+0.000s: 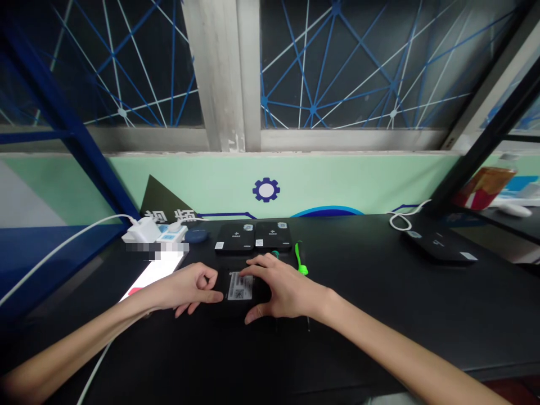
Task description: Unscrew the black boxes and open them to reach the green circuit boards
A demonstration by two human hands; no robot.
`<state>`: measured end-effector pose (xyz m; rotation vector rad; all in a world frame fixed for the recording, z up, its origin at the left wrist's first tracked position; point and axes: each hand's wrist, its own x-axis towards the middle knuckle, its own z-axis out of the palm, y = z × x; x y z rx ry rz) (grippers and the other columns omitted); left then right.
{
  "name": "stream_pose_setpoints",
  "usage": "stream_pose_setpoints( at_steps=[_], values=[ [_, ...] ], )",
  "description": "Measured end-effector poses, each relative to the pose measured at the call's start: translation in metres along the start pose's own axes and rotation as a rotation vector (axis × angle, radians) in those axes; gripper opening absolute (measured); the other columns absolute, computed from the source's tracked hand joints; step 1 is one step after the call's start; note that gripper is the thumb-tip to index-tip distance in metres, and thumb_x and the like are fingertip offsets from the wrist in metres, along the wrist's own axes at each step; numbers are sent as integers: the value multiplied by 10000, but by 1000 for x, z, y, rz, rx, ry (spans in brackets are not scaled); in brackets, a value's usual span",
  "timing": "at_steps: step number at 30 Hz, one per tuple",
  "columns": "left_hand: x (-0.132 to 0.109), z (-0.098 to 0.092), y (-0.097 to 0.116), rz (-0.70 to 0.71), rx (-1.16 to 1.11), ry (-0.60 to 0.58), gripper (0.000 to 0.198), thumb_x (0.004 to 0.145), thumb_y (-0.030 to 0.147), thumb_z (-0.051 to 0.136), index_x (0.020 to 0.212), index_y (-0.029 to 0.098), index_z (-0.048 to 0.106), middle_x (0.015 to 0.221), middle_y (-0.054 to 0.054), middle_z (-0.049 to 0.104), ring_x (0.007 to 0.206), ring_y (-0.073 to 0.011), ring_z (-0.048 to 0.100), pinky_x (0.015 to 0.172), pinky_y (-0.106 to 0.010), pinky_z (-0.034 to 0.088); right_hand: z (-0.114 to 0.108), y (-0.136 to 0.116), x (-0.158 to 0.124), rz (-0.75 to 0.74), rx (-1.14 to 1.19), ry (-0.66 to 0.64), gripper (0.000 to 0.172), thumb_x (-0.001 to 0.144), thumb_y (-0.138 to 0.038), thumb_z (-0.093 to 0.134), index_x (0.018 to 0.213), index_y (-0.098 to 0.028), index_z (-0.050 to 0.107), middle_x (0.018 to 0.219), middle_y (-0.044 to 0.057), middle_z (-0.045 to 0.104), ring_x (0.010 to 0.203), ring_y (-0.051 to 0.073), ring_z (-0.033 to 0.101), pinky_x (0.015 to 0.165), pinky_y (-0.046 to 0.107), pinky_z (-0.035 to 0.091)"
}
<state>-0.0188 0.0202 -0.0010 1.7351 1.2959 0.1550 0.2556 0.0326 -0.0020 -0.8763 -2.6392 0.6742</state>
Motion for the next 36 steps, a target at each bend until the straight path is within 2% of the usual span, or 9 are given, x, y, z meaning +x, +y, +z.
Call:
stream_pose_setpoints(
  at_steps=[8, 13, 18, 21, 26, 31, 36],
  values=[
    [-2, 2, -2, -3, 8, 30, 490, 755, 657, 660, 782, 226, 428, 475, 47, 594, 311, -101, 469, 308, -157, 281, -3, 0, -2, -55, -14, 37, 771, 690, -583, 786, 1355, -271, 553, 1453, 108, 476, 1319, 308, 459, 1098, 459, 390],
    [-6, 3, 0, -25, 5, 96, 603, 717, 655, 698, 1064, 234, 441, 547, 70, 606, 362, -123, 506, 353, -183, 342, -5, 3, -3, -58, -146, 69, 897, 669, -681, 738, 1415, -247, 494, 1505, 139, 408, 1369, 357, 378, 1120, 524, 325],
    [-8, 1, 3, 28, 63, 151, 801, 711, 625, 730, 1350, 284, 390, 591, 113, 570, 381, -111, 523, 459, -206, 388, -7, 2, -1, -93, -206, 82, 933, 669, -698, 721, 1412, -180, 496, 1382, 151, 539, 1304, 348, 438, 1121, 518, 295],
    [-8, 1, 5, 80, 148, 212, 786, 712, 624, 731, 1375, 308, 450, 625, 102, 581, 454, -123, 558, 516, -218, 381, -8, 2, -1, -84, -209, 89, 933, 665, -698, 723, 1399, -163, 510, 1334, 152, 577, 1251, 343, 486, 1113, 514, 298],
    [-11, 3, 9, 139, 377, 345, 738, 734, 665, 681, 1339, 254, 584, 644, 41, 629, 601, -178, 594, 562, -253, 340, -8, 6, -2, -64, -211, 115, 929, 654, -684, 739, 1398, -175, 516, 1322, 150, 587, 1231, 353, 496, 1096, 523, 303],
    [-9, 3, 9, 115, 359, 293, 815, 738, 662, 670, 1410, 231, 504, 623, 64, 618, 561, -163, 574, 554, -258, 332, -10, 10, -3, -51, -201, 120, 959, 634, -705, 742, 1399, -174, 511, 1287, 145, 600, 1202, 348, 502, 1066, 511, 339],
    [-3, 3, 4, 98, 284, 247, 822, 705, 663, 701, 1369, 223, 495, 609, 81, 585, 560, -159, 542, 526, -250, 301, -9, 12, -2, -40, -170, 118, 985, 608, -685, 776, 1394, -158, 505, 1239, 145, 595, 1142, 326, 514, 1015, 489, 398]
  ],
)
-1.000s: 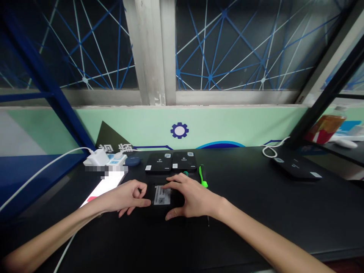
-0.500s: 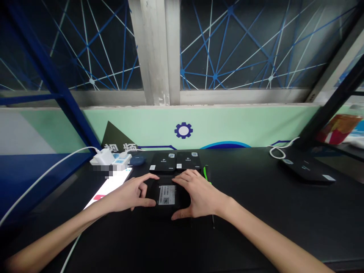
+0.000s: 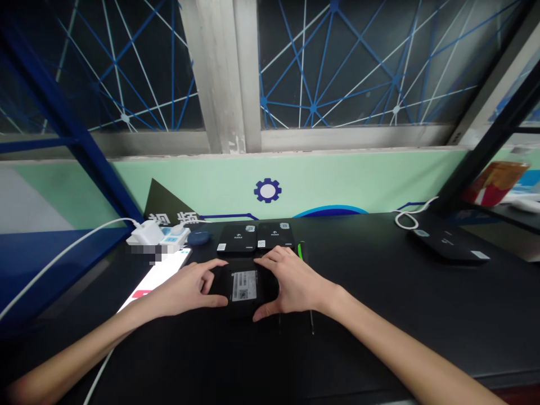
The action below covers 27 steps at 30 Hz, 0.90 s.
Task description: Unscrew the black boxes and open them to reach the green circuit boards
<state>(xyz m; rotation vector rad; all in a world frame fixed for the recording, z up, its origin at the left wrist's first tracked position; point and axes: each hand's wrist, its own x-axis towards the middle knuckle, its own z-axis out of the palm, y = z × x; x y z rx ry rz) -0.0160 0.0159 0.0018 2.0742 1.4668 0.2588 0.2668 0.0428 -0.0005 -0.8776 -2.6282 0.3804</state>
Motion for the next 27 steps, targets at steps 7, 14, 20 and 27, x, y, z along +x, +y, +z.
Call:
stream_pose_setpoints(
  at_steps=[7, 14, 20, 27],
  values=[
    [-3, -3, 5, 28, -1, 36, 740, 700, 647, 726, 1265, 243, 472, 664, 57, 636, 791, -229, 582, 655, -268, 323, 3, -1, -1, 5, 52, 49, 1038, 580, -686, 795, 1436, -219, 441, 1322, 139, 520, 1178, 329, 496, 996, 478, 434],
    [-7, -8, 11, 66, 12, 94, 747, 694, 590, 765, 1256, 246, 413, 631, 89, 588, 680, -201, 584, 595, -260, 307, 2, 5, 3, 124, 149, 191, 564, 866, -499, 661, 1365, -271, 531, 1144, 76, 645, 1030, 237, 611, 927, 405, 475],
    [-8, -7, 13, 148, 29, 221, 712, 711, 499, 795, 1259, 277, 398, 601, 115, 526, 540, -151, 527, 508, -237, 289, 1, 5, 7, 150, 272, 291, 450, 856, -435, 694, 1262, -254, 625, 864, 13, 624, 803, 177, 608, 785, 320, 484],
    [-6, -1, 10, 210, -179, 335, 442, 875, 442, 657, 1232, 277, 455, 710, 78, 514, 548, -112, 504, 508, -225, 372, 4, 2, 7, 200, 441, 306, 417, 799, -405, 757, 1163, -234, 647, 709, -40, 549, 630, 125, 470, 620, 263, 407]
  ],
)
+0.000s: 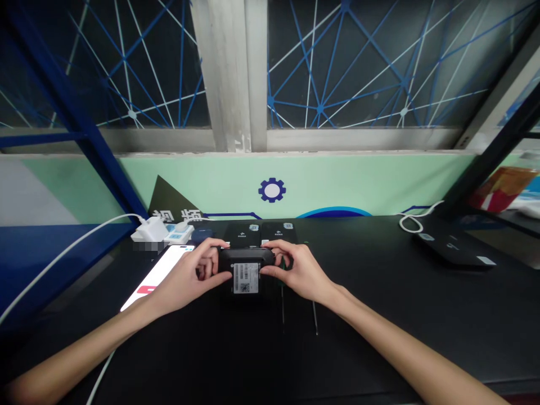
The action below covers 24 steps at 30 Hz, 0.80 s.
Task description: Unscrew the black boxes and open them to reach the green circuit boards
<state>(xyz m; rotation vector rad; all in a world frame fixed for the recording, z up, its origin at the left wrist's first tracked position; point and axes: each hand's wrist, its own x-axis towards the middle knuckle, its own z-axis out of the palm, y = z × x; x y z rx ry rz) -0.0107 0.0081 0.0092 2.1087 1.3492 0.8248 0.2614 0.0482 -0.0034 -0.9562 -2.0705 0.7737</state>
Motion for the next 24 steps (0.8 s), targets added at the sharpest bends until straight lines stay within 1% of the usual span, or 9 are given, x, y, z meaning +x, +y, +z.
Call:
stream_pose_setpoints(
  at_steps=[3, 4, 6, 10, 14, 17, 19, 21, 24],
  values=[
    [1, 0, 1, 2, -52, 90, 258, 948, 457, 554, 1096, 247, 544, 751, 50, 528, 608, -113, 505, 555, -232, 398, 1, -3, -2, 29, 113, -7, 400, 805, -395, 752, 1142, -213, 638, 655, -61, 483, 586, 106, 412, 627, 259, 415],
    [1, -1, 2, 4, -60, 107, 246, 965, 464, 523, 1045, 236, 566, 760, 40, 535, 640, -120, 513, 576, -237, 403, 1, -4, -2, 36, 146, -6, 390, 810, -394, 749, 1134, -207, 638, 646, -64, 466, 577, 102, 400, 628, 258, 417],
    [2, -3, 3, 8, -69, 108, 294, 995, 480, 455, 986, 222, 593, 761, 29, 536, 684, -133, 525, 604, -247, 404, 1, -6, -4, 37, 193, -7, 377, 815, -391, 746, 1123, -201, 640, 648, -62, 463, 572, 96, 393, 619, 254, 418],
    [0, -5, 6, 16, -66, 16, 396, 1019, 516, 363, 1012, 213, 618, 754, 25, 546, 683, -147, 536, 629, -266, 398, 1, -9, -6, 3, 242, -16, 348, 817, -369, 749, 1105, -202, 647, 670, -47, 514, 568, 94, 434, 600, 248, 436],
    [0, -7, 7, 7, -74, -104, 446, 1013, 548, 342, 1069, 220, 638, 884, -7, 644, 786, -190, 586, 721, -303, 434, -1, -10, -7, -41, 199, -23, 306, 822, -361, 746, 1065, -204, 647, 690, -31, 559, 583, 105, 505, 588, 246, 458],
    [0, -9, 6, -29, -107, -174, 440, 995, 568, 383, 1196, 256, 619, 1035, -23, 677, 933, -232, 610, 819, -339, 448, -5, -14, -8, -79, 124, -45, 260, 851, -341, 715, 1056, -202, 638, 759, -9, 597, 608, 107, 539, 591, 241, 474],
    [0, -11, 6, -52, -150, -233, 446, 977, 574, 426, 1266, 278, 593, 1133, -31, 673, 1030, -250, 605, 873, -358, 450, -8, -18, -9, -105, 70, -57, 235, 863, -337, 699, 1040, -196, 634, 753, -8, 603, 603, 105, 544, 579, 233, 470],
    [0, -12, 6, -59, -165, -297, 475, 944, 585, 486, 1295, 280, 582, 1191, -44, 662, 1052, -259, 607, 879, -369, 465, -10, -21, -9, -136, 10, -75, 216, 862, -338, 700, 1011, -191, 645, 745, -5, 613, 592, 103, 543, 570, 232, 466],
    [0, -13, 5, -56, -81, -318, 552, 861, 597, 602, 1306, 272, 584, 1247, -65, 636, 1022, -268, 616, 865, -390, 489, -11, -22, -9, -191, -61, -128, 223, 847, -330, 715, 1021, -196, 676, 877, 32, 671, 628, 111, 572, 615, 253, 499]
  ],
)
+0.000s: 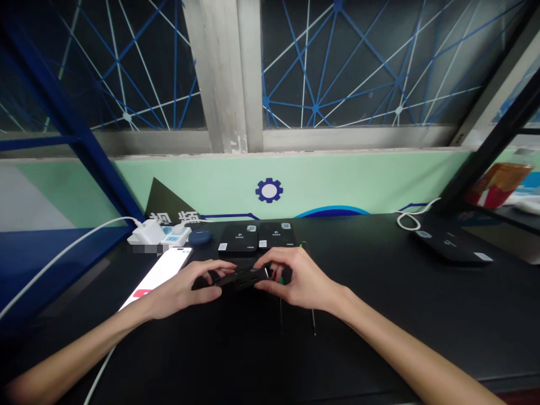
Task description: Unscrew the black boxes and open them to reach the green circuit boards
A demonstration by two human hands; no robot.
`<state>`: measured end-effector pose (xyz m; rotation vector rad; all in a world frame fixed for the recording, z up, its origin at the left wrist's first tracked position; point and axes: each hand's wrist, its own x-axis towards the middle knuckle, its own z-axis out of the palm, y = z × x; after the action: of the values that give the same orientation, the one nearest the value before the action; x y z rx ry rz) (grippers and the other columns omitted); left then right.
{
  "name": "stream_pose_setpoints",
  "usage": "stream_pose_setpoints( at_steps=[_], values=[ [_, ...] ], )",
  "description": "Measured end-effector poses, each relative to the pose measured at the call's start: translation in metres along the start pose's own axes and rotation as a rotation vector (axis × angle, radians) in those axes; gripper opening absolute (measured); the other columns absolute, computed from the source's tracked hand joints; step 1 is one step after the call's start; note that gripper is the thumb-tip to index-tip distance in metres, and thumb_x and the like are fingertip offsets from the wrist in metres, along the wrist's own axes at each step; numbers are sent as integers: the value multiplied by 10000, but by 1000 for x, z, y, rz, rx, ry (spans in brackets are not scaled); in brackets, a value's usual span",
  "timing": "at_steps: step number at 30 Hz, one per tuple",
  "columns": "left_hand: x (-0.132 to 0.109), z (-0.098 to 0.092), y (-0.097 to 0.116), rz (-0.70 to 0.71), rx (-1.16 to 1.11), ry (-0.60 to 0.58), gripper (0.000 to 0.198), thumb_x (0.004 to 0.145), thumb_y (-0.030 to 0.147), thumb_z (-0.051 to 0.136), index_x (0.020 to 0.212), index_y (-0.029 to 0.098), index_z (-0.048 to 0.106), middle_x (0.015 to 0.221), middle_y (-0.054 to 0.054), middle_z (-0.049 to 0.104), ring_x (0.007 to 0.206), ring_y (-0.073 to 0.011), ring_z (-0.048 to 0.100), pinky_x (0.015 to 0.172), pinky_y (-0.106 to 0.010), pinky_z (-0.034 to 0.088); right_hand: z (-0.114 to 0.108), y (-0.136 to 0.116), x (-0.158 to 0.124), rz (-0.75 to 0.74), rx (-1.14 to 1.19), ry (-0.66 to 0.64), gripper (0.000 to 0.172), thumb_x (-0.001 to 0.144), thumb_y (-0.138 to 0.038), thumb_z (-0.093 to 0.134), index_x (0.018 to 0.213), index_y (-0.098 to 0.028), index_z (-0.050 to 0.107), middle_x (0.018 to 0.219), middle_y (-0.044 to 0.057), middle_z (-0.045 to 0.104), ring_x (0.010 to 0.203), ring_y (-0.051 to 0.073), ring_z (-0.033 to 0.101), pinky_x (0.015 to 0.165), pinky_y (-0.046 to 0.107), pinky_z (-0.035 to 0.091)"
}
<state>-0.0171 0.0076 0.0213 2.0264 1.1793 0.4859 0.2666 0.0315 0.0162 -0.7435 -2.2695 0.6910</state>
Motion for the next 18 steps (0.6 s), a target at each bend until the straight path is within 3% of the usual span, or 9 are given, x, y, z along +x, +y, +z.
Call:
stream_pose_setpoints(
  at_steps=[5, 9, 18],
  values=[
    [0, 4, -8, -1, 186, 64, 757, 684, 608, 763, 1341, 305, 544, 1337, -78, 555, 1100, -305, 580, 891, -424, 497, 0, 5, 0, -60, -70, -139, 333, 794, -291, 768, 1107, -211, 687, 1060, 61, 695, 880, 182, 655, 770, 291, 538],
    [1, 10, -10, 4, 303, 124, 848, 571, 636, 812, 1309, 310, 553, 1329, -71, 535, 1115, -314, 561, 899, -426, 492, -1, 7, 1, -92, -122, -201, 294, 824, -284, 738, 1106, -213, 693, 1074, 65, 699, 947, 195, 662, 836, 307, 525],
    [1, 13, -10, 65, 513, 191, 952, 539, 781, 741, 1326, 284, 541, 1269, -67, 561, 1065, -327, 579, 801, -400, 489, -8, 20, 4, 53, -398, -5, 186, 900, -229, 584, 1047, -229, 699, 1042, 59, 703, 831, 189, 662, 692, 300, 506]
  ],
)
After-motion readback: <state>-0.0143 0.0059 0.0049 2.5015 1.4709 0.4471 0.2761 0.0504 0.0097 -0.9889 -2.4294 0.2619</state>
